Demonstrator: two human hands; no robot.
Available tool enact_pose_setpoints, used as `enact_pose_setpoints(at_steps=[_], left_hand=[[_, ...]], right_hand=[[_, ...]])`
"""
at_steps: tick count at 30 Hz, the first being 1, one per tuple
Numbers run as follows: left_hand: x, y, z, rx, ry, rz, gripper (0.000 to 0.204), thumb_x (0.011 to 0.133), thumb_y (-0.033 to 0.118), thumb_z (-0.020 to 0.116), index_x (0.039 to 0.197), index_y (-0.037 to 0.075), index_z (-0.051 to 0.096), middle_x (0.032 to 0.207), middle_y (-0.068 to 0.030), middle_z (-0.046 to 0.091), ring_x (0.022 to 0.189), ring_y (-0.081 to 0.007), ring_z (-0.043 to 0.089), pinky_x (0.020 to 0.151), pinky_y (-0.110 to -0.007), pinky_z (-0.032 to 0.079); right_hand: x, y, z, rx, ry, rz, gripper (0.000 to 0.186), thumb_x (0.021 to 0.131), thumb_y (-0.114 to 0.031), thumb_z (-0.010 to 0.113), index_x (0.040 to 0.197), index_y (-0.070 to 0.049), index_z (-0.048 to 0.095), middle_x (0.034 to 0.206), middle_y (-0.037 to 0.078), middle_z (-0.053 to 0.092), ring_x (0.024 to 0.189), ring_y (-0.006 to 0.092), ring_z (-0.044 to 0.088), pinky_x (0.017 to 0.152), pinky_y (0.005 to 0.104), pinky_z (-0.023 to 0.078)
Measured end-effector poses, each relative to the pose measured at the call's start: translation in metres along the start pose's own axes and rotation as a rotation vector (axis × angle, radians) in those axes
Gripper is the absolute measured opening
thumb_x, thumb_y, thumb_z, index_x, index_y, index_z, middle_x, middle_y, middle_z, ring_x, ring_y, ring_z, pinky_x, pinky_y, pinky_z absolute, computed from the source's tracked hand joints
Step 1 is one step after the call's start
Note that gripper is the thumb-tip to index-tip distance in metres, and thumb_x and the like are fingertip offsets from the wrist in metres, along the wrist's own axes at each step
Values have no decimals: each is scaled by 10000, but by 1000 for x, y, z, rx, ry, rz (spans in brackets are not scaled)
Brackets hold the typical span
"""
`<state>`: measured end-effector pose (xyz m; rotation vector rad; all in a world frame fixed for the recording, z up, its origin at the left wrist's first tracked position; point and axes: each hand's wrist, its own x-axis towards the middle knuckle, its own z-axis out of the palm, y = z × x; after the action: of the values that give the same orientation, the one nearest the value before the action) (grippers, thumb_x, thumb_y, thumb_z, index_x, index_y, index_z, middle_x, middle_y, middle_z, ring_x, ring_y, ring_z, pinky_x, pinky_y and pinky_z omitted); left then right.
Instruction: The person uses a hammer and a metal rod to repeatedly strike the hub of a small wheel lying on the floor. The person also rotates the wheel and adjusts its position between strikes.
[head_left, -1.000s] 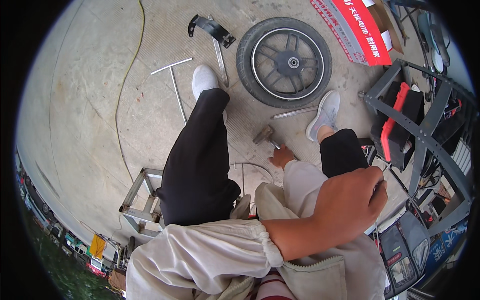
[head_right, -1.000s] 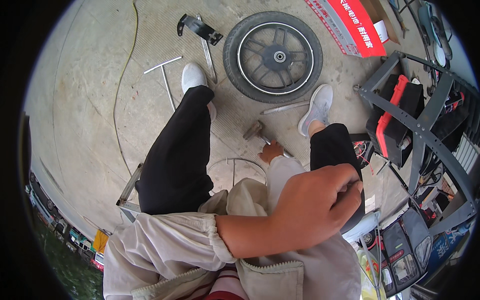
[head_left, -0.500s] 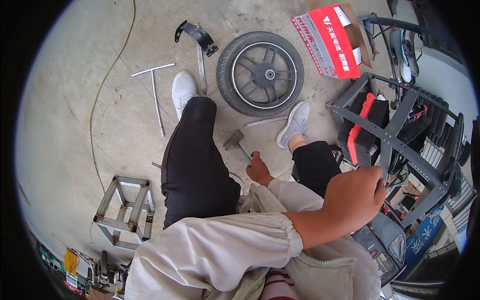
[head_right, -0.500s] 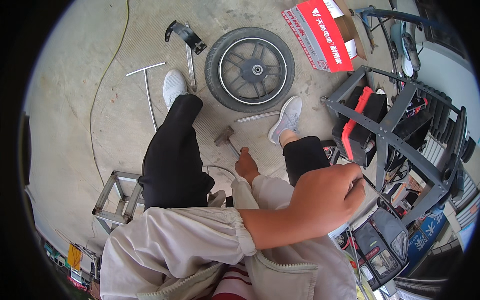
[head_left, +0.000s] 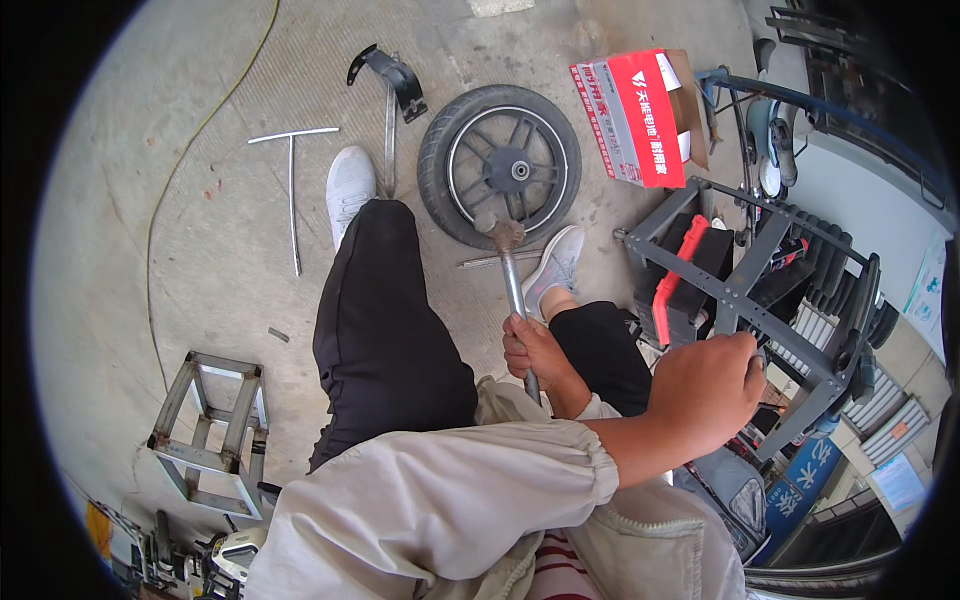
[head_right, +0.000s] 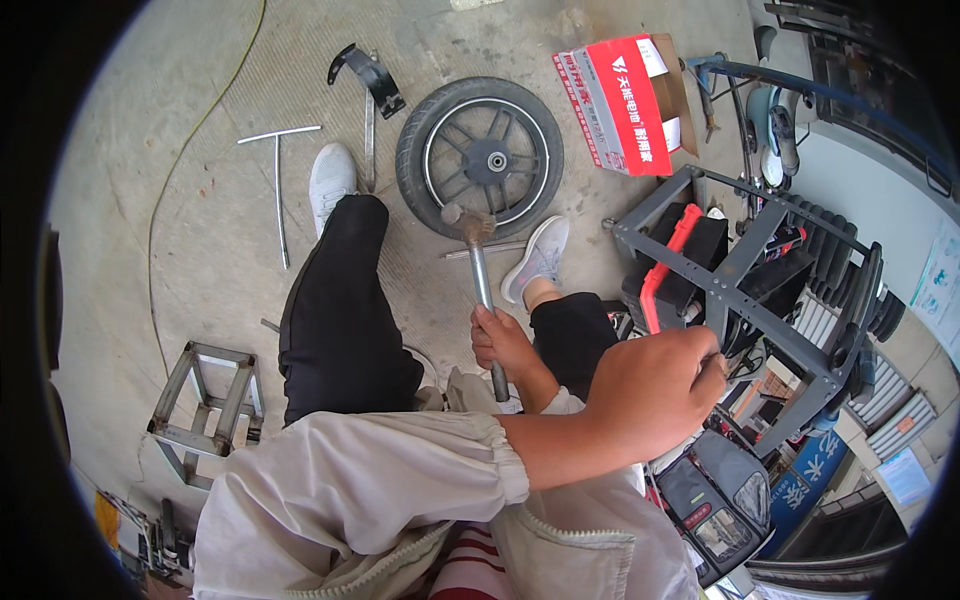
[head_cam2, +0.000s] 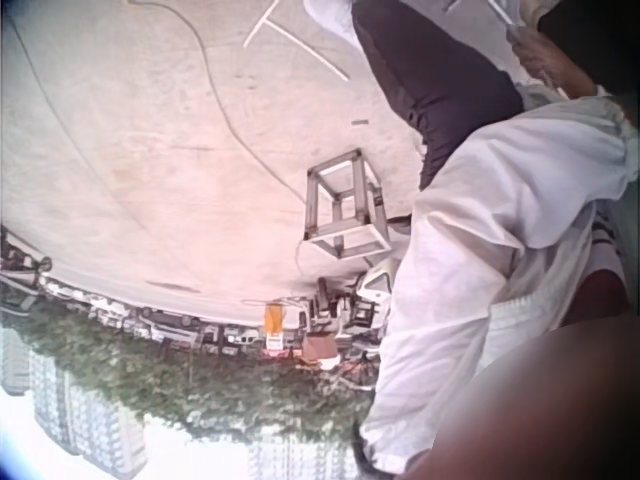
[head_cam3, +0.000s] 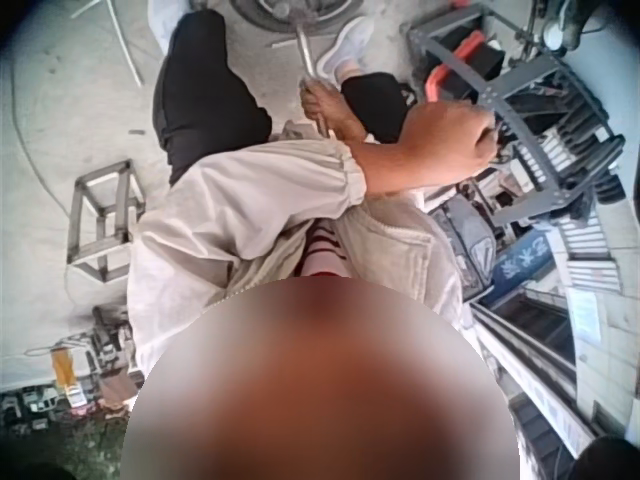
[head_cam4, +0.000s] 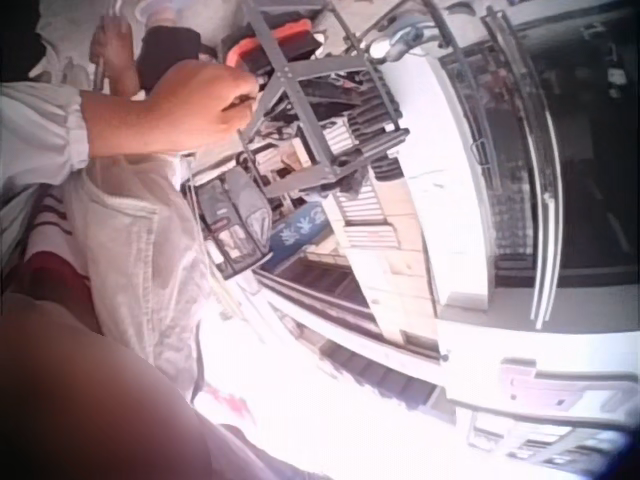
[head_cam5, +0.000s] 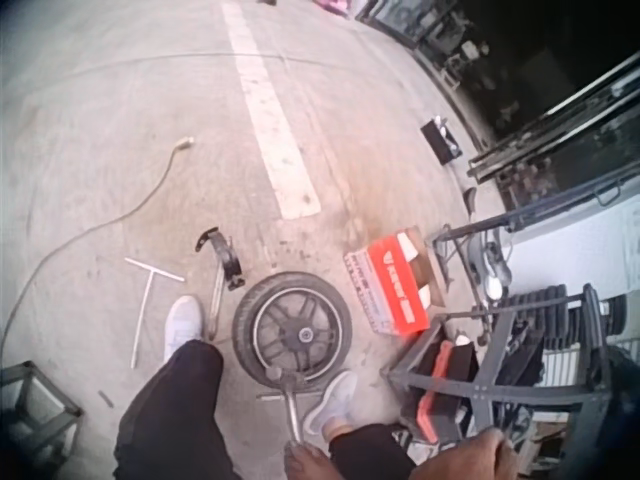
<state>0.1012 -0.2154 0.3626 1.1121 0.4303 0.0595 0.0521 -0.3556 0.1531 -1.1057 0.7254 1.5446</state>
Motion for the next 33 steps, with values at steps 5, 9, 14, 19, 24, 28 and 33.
enact_pose_setpoints(at_steps=[5,9,14,19,24,28,33], left_hand=[[0,-4,-1,-18,31,17,168,862,192,579,797,38,601,691,-145,622,620,-337,620,568,-445,474],[4,-1,0,-14,61,-2,164,868,194,571,804,46,605,685,-137,629,619,-336,623,568,-447,478],[0,5,-8,-16,7,-16,164,865,192,565,798,46,596,698,-137,636,626,-339,629,581,-462,483],[8,10,-13,-49,49,-5,168,859,188,563,792,37,592,694,-150,632,630,-345,631,586,-466,485],[9,8,-16,-43,42,-31,158,850,180,565,799,35,600,696,-152,633,634,-349,630,586,-466,485],[6,13,-18,-34,-16,-36,133,839,144,578,790,20,582,698,-148,632,665,-333,644,615,-452,511],[6,14,-19,-42,20,-42,143,844,149,576,782,20,576,700,-147,632,670,-338,642,616,-457,508]], right_hand=[[-5,-10,30,-74,62,-410,194,986,-279,521,890,-120,466,678,5,434,561,138,447,558,308,426],[48,-55,21,-165,554,-579,279,946,-328,597,829,-115,461,607,-16,420,465,121,392,446,297,354],[97,-60,5,-207,691,-379,337,937,-398,602,804,-125,456,563,-30,405,413,104,349,391,294,301],[119,-38,-11,-235,718,-284,346,930,-396,617,832,-100,466,579,2,431,405,119,378,369,287,294],[105,-37,10,-219,693,-358,344,932,-411,607,817,-132,441,569,-32,392,411,97,333,396,287,293],[104,-50,11,-273,642,-480,342,931,-406,613,840,-131,432,576,-30,394,412,93,333,389,282,289],[117,-58,9,-391,708,-355,343,924,-390,632,843,-130,424,577,-27,400,409,90,343,381,278,286]])
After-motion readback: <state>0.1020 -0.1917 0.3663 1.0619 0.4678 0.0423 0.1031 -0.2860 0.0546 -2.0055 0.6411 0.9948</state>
